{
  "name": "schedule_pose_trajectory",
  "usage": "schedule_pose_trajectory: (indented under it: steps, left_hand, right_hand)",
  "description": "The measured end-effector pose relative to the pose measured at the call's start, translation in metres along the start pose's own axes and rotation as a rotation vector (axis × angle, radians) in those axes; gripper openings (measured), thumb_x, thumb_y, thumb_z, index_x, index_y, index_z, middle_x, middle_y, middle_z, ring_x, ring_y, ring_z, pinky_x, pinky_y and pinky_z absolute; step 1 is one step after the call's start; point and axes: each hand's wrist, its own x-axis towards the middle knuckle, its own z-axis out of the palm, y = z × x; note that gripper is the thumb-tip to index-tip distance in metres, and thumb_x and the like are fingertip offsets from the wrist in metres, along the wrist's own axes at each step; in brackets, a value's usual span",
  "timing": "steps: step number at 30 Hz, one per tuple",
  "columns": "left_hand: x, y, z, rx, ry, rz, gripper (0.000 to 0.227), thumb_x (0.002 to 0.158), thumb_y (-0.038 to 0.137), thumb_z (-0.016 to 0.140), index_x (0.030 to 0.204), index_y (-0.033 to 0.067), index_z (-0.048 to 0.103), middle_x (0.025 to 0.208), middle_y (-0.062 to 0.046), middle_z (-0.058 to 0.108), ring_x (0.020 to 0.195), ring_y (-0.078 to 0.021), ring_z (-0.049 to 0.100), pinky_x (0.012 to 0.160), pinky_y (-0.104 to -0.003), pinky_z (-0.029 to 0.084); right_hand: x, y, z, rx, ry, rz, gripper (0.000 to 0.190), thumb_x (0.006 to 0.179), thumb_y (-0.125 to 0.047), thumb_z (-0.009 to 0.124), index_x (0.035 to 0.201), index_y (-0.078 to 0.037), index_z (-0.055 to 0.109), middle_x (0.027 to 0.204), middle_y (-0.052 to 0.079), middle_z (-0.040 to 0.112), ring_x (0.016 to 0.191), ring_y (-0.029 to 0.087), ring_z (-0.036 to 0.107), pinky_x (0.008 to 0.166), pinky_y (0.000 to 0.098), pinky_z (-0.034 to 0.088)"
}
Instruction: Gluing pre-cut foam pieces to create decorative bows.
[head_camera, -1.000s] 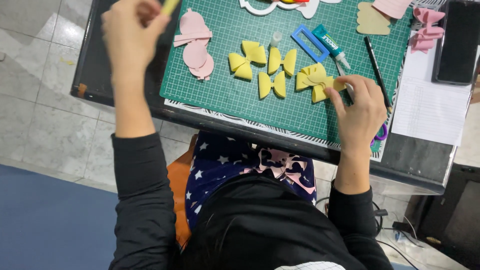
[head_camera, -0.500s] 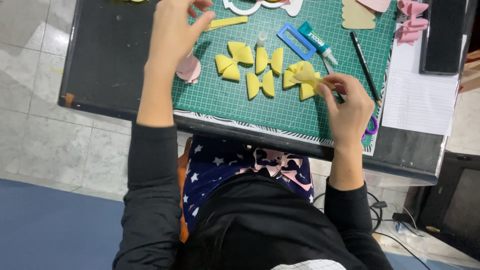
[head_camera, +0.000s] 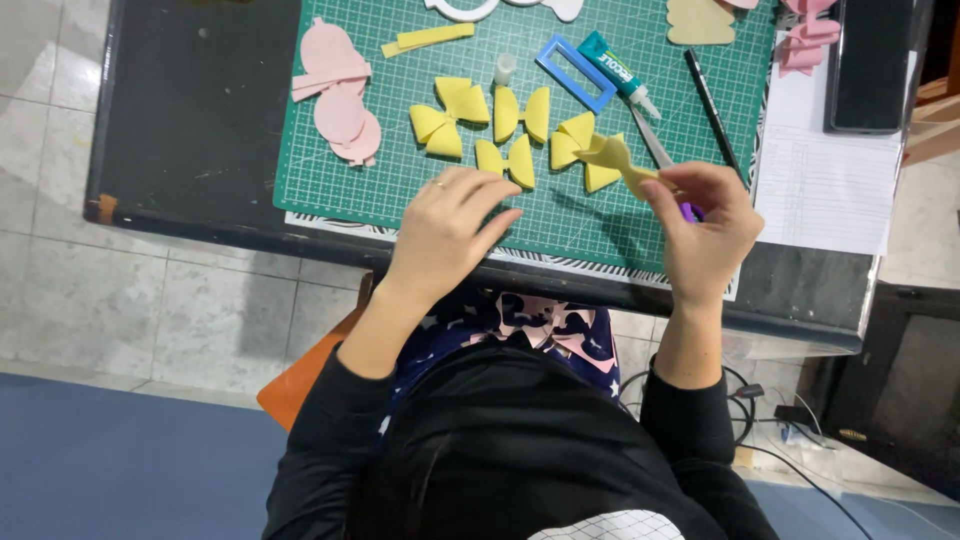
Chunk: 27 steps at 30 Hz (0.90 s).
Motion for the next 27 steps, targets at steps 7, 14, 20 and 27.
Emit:
schedule_pose_trajectory:
  steps: [7,14,20,27]
  left_hand:
    - [-0.004,-0.014,0.021,0.226,-0.013,0.087,0.019,0.101,0.031,0.064,0.112,0.0166,0.07,0.112,0.001,0.065,0.109,-0.0221,0.059,0.084,-0.033,0.05]
    - [0.008,0.014,0.005,-0.109,0.024,-0.111,0.028,0.102,0.029,0.067,0.125,0.0128,0.065,0.119,-0.005,0.067,0.107,-0.0242,0.065,0.086,-0.034,0.054]
    - [0.018,0.031,0.016,-0.859,-0.174,-0.454,0.04,0.1,0.027,0.068,0.134,0.0082,0.061,0.111,-0.013,0.075,0.1,-0.0235,0.075,0.082,-0.031,0.063]
    - [0.016,0.031,0.025,-1.156,-0.251,-0.537,0.031,0.105,0.011,0.055,0.13,-0.0071,0.059,0.117,-0.027,0.071,0.104,-0.0306,0.073,0.086,-0.035,0.062]
  right_hand:
    - [-0.014,-0.001,-0.002,0.074,0.013,0.102,0.023,0.091,-0.001,0.09,0.104,0.001,0.071,0.089,0.017,0.073,0.085,0.029,0.076,0.08,0.0378,0.06]
    - [-0.007,-0.004,-0.002,0.176,-0.096,0.121,0.017,0.093,0.005,0.083,0.105,0.002,0.071,0.099,0.016,0.072,0.091,0.029,0.075,0.083,0.0395,0.062]
    - [-0.007,-0.011,-0.003,0.248,-0.24,0.194,0.019,0.09,0.006,0.082,0.103,0.002,0.07,0.099,0.016,0.072,0.089,0.028,0.075,0.081,0.0388,0.063]
    - [-0.003,-0.013,-0.006,0.215,-0.203,0.111,0.014,0.093,0.007,0.08,0.101,0.002,0.07,0.105,0.019,0.072,0.087,0.031,0.075,0.079,0.0394,0.063]
